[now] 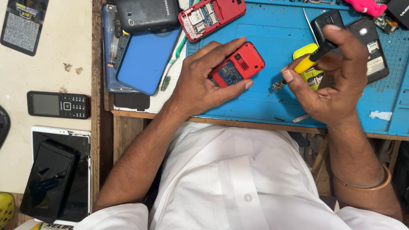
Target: The person disassembles a red mobile phone using a screwdriver, removes the back cover and internal components, and then reassembles the device by aligning the keypad and screen assembly back into the casing.
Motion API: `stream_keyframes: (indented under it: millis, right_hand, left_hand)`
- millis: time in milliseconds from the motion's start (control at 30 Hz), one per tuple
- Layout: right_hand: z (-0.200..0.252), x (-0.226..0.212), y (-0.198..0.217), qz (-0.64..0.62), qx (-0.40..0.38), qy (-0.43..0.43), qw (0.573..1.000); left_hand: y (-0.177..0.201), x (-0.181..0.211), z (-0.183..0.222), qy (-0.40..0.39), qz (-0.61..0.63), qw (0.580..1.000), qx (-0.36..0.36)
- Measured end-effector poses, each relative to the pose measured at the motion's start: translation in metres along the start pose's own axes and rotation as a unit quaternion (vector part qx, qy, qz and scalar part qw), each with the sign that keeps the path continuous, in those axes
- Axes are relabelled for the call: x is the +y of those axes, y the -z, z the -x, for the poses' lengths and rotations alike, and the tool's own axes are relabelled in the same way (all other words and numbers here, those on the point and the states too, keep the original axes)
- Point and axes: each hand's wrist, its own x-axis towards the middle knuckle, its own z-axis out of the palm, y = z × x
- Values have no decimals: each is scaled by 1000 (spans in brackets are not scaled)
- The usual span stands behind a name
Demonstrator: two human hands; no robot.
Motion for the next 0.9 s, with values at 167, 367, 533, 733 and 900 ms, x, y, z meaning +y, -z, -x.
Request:
stream_keyframes:
  millis: [167,367,533,733,900]
  right_hand:
    - [6,6,2,31,26,18,999]
    - [14,18,9,-2,51,-13,999]
    - [19,20,11,-19,52,-18,998]
    - [17,17,10,-24,55,-20,998]
    - [14,14,8,-5,58,-16,998]
  left_hand:
    - [2,0,1,-17,-7,999,-38]
    - [-1,-2,2,-29,-18,998,-50]
    - [-2,-5,3,-37,-19,998,-53]
    - [-3,-5,3,-43,-30,997,-56]
    - [-1,-3,2,-33,-28,997,-57]
